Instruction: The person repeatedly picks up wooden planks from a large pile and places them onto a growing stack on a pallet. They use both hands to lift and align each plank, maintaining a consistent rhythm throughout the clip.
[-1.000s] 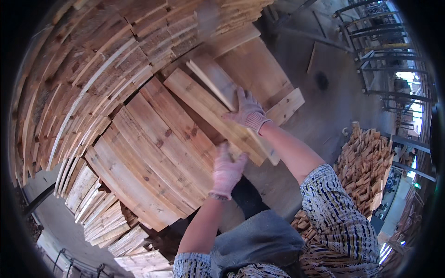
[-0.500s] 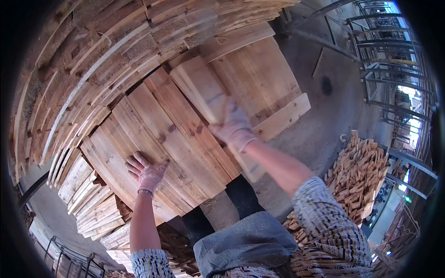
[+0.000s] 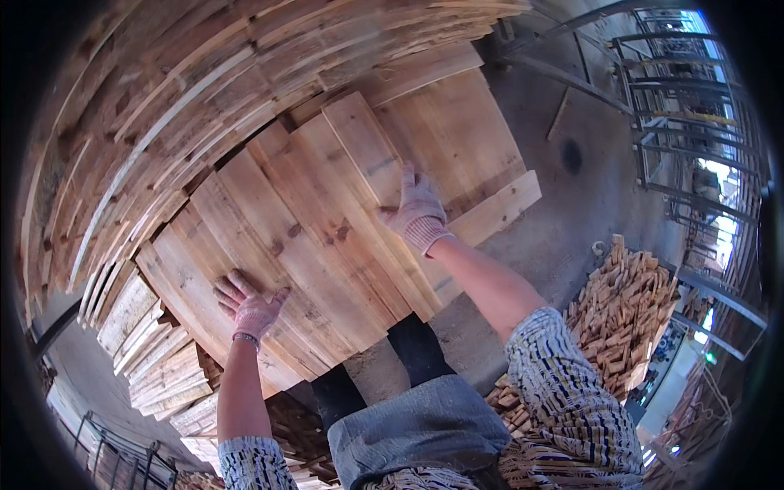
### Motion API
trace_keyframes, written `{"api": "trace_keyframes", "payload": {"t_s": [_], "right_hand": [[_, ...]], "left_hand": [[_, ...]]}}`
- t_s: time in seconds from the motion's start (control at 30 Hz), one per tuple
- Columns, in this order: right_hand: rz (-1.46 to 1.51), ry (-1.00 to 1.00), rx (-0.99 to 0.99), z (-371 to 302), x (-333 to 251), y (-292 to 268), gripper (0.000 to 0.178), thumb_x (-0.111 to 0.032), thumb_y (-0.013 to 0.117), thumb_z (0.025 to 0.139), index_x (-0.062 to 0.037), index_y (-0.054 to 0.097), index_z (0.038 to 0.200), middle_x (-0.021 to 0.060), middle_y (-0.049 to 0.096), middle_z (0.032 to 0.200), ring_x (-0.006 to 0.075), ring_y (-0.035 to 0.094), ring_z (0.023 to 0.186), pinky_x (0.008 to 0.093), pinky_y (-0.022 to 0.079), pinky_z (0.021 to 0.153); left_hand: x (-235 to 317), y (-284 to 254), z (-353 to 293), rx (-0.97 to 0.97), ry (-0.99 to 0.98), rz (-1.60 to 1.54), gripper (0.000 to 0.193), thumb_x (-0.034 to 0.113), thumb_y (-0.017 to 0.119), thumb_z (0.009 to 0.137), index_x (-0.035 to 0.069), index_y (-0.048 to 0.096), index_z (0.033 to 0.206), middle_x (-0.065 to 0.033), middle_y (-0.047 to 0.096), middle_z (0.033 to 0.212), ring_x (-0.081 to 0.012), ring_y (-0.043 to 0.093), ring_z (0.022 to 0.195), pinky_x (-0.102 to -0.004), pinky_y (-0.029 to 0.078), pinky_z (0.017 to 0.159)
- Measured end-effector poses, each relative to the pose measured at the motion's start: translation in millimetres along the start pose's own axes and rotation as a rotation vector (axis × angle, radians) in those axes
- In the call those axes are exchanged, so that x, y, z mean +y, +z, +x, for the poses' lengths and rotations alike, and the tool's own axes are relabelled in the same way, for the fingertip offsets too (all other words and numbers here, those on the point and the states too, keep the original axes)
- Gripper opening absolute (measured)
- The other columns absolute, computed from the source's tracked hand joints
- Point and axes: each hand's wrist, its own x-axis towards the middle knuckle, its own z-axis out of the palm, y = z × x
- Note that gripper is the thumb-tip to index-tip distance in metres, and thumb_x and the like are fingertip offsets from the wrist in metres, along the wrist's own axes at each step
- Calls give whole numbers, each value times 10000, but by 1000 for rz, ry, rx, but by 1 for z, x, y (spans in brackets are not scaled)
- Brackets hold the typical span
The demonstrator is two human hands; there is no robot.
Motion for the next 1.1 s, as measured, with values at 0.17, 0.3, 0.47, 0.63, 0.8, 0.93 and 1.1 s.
{"api": "trace_keyframes", "payload": {"t_s": [0.17, 0.3, 0.47, 0.63, 0.8, 0.93, 1.1], "right_hand": [[94, -48, 40, 55, 86, -26, 1016, -446, 731, 828, -73, 190, 1602, 307, 455, 1423, 421, 501, 1313, 430, 446, 1083], [-238, 33, 294, 65, 67, -11, 974, -576, 636, 883, -72, 207, 1596, 306, 482, 1395, 437, 562, 1214, 461, 490, 997], [-6, -203, 9, 38, 49, -12, 800, -538, 620, 948, -40, 369, 1521, 282, 585, 1327, 406, 578, 1226, 484, 489, 1013], [-58, -250, 139, 57, 73, -1, 810, -491, 672, 900, -65, 370, 1520, 285, 483, 1442, 429, 498, 1300, 465, 425, 1078], [-470, -516, 189, -9, 15, 76, 983, -613, 575, 901, -33, 191, 1596, 367, 261, 1552, 528, 258, 1447, 591, 240, 1189], [-557, -716, -219, -187, -149, 99, 984, -555, 630, 877, -49, 195, 1599, 345, 204, 1590, 506, 210, 1481, 601, 194, 1208], [-150, -989, -460, -261, -290, 137, 941, -470, 704, 869, -42, 256, 1578, 248, 292, 1599, 421, 348, 1445, 477, 326, 1184]], "left_hand": [[4, 0, 1, -12, -18, 44, 1388, 776, 668, 765, 8, -153, 1579, -348, -159, 1620, -554, -150, 1491, -612, -29, 1216], [7, -3, -2, -3, -44, 80, 1343, 749, 662, 789, -7, -114, 1583, -328, -132, 1635, -540, -121, 1503, -600, -18, 1222], [-4, -19, -15, -101, 110, -23, 1252, 740, 635, 805, -10, 34, 1608, -292, -60, 1663, -484, -122, 1527, -580, -63, 1222], [-3, -26, -20, 39, 121, -245, 1326, 746, 695, 741, 32, 0, 1616, -309, -108, 1652, -526, -182, 1500, -638, -80, 1199], [-27, 1, -26, 219, 248, -475, 1204, 556, 789, 701, 92, 139, 1603, -300, -5, 1655, -555, -81, 1509, -663, -27, 1198], [-68, 3, -43, 295, 307, -763, 905, 413, 742, 815, 65, 331, 1542, -267, 255, 1607, -457, 181, 1510, -533, 160, 1232], [-195, 29, -100, 799, -72, -1578, 602, 142, 724, 894, 47, 499, 1445, -161, 562, 1426, -276, 521, 1336, -372, 438, 1097]]}}
